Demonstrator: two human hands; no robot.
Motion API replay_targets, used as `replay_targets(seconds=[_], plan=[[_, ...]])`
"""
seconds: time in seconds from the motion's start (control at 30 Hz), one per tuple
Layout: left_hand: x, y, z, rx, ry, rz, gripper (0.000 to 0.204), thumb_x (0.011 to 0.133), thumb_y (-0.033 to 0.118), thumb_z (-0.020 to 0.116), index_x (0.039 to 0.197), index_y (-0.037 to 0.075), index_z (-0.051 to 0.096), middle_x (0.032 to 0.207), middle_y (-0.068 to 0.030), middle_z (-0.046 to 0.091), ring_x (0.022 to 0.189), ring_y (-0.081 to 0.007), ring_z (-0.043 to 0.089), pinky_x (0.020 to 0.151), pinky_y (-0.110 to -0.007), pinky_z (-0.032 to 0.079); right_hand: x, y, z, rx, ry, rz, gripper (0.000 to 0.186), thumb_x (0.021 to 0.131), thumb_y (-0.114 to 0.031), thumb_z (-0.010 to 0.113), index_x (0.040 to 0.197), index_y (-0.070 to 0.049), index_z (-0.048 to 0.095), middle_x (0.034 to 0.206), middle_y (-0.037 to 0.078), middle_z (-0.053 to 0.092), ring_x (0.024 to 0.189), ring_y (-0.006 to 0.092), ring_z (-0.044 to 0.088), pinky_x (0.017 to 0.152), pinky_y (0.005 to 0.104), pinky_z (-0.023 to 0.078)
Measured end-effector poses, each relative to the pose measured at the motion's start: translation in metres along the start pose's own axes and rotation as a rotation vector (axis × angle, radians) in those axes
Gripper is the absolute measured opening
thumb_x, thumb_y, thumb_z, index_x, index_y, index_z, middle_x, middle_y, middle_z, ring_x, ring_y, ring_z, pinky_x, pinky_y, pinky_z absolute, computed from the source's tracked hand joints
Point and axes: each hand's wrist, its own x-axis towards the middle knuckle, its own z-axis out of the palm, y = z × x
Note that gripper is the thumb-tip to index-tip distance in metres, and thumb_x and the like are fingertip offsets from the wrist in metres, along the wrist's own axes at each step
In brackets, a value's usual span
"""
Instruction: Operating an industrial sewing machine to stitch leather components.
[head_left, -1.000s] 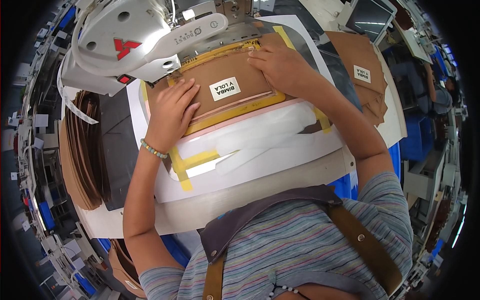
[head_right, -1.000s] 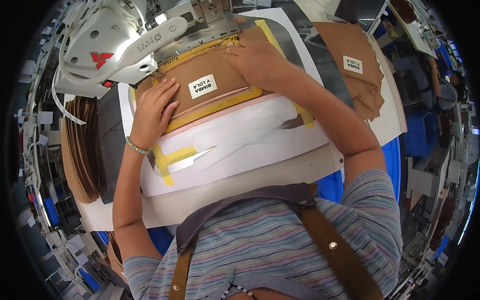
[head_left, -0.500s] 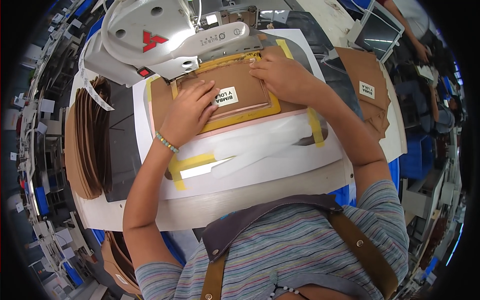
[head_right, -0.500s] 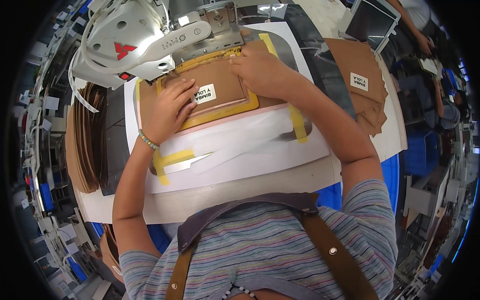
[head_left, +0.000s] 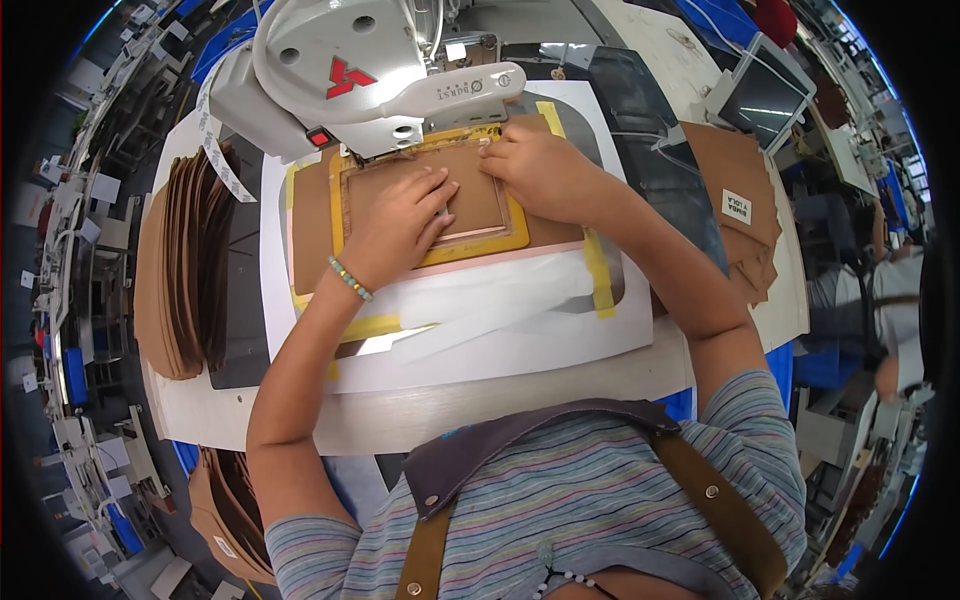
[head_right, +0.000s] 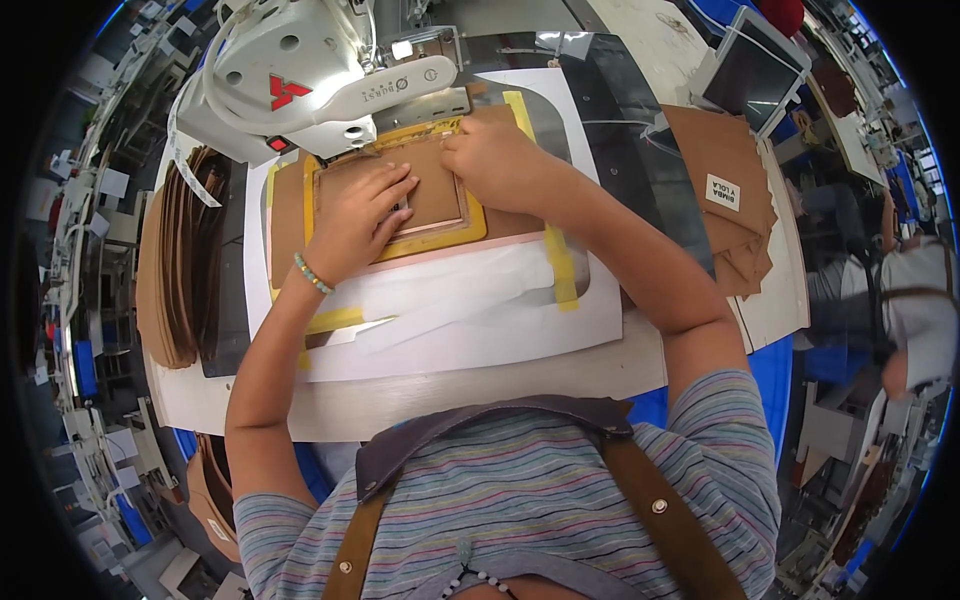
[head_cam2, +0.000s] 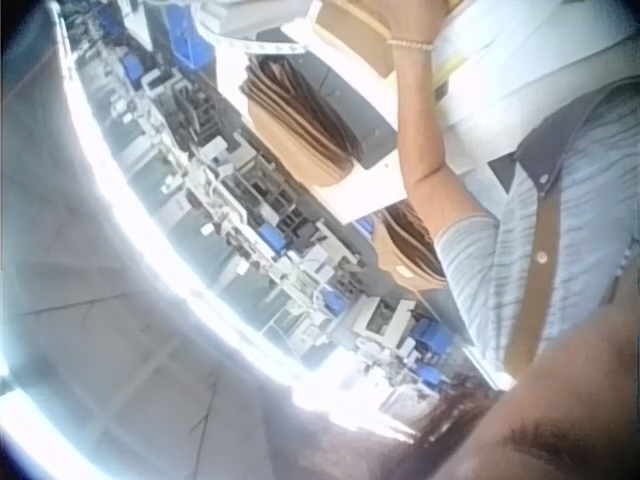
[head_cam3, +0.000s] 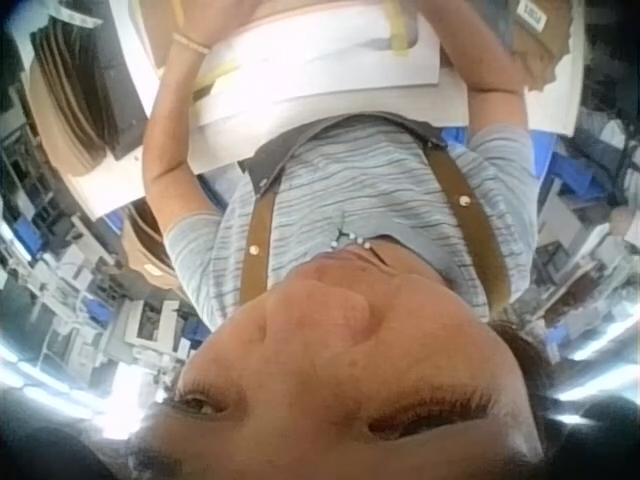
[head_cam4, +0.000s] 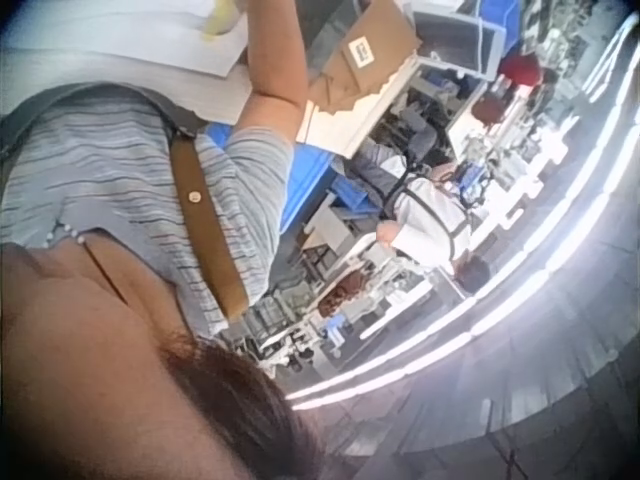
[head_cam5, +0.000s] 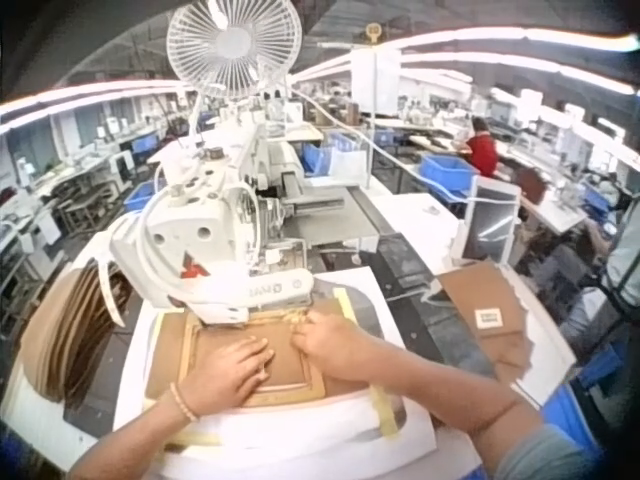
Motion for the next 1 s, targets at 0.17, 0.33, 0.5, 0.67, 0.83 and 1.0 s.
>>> replay_targets(seconds=[0.17, 0.33, 0.5, 0.67, 0.83, 1.0], plan=[[0.011, 0.009, 0.003, -0.04, 0.02, -0.012, 0.039, 0.104, 0.021, 0.068, 0.138, 0.003, 0.068, 0.147, -0.0176, 0.065, 0.137, -0.0382, 0.059, 0.115, -0.046, 0.049, -0.001, 0.005, 0.003, -0.002, 0.135, -0.087, 0.034, 0.082, -0.004, 0.076, 0.117, -0.001, 0.079, 0.124, 0.005, 0.077, 0.109, 0.0256, 0.067, 0.092, 0.0339, 0.061], [0.02, 0.016, 0.009, -0.039, 0.008, -0.018, 0.04, 0.103, 0.016, 0.068, 0.14, 0.001, 0.067, 0.149, -0.0185, 0.063, 0.138, -0.0391, 0.059, 0.116, -0.047, 0.048, -0.002, 0.009, 0.008, -0.06, 0.145, -0.107, 0.033, 0.081, -0.004, 0.075, 0.113, -0.001, 0.079, 0.123, 0.006, 0.077, 0.107, 0.0251, 0.067, 0.087, 0.034, 0.062], [0.027, 0.02, 0.014, -0.013, 0.02, -0.024, 0.039, 0.106, 0.021, 0.066, 0.139, 0.0, 0.066, 0.149, -0.0168, 0.063, 0.138, -0.0372, 0.058, 0.116, -0.045, 0.049, -0.001, 0.011, 0.012, -0.076, 0.168, -0.114, 0.031, 0.083, -0.007, 0.073, 0.113, -0.001, 0.079, 0.123, 0.005, 0.077, 0.106, 0.0244, 0.068, 0.084, 0.0337, 0.062], [0.033, 0.023, 0.017, -0.039, 0.061, -0.053, 0.036, 0.103, 0.011, 0.068, 0.136, -0.002, 0.066, 0.147, -0.0183, 0.064, 0.138, -0.0384, 0.058, 0.116, -0.046, 0.048, -0.001, 0.009, 0.015, -0.071, 0.29, -0.165, 0.033, 0.085, -0.009, 0.071, 0.117, -0.003, 0.078, 0.12, 0.003, 0.076, 0.108, 0.023, 0.067, 0.09, 0.0359, 0.06], [0.039, 0.02, 0.022, -0.03, 0.062, -0.074, 0.032, 0.102, 0.011, 0.067, 0.132, 0.0, 0.067, 0.143, -0.0148, 0.066, 0.133, -0.0349, 0.06, 0.113, -0.043, 0.051, -0.015, 0.017, 0.01, -0.08, 0.137, -0.132, 0.033, 0.088, -0.01, 0.071, 0.12, -0.007, 0.078, 0.121, 0.002, 0.076, 0.112, 0.0201, 0.067, 0.104, 0.0411, 0.051], [0.039, 0.017, 0.025, -0.008, 0.056, -0.113, 0.03, 0.102, 0.013, 0.066, 0.131, 0.004, 0.067, 0.141, -0.0098, 0.068, 0.132, -0.0312, 0.06, 0.112, -0.042, 0.052, -0.036, 0.034, -0.001, -0.19, 0.162, -0.144, 0.022, 0.089, -0.013, 0.071, 0.109, -0.015, 0.079, 0.106, -0.004, 0.072, 0.107, 0.0175, 0.066, 0.103, 0.0425, 0.046]])
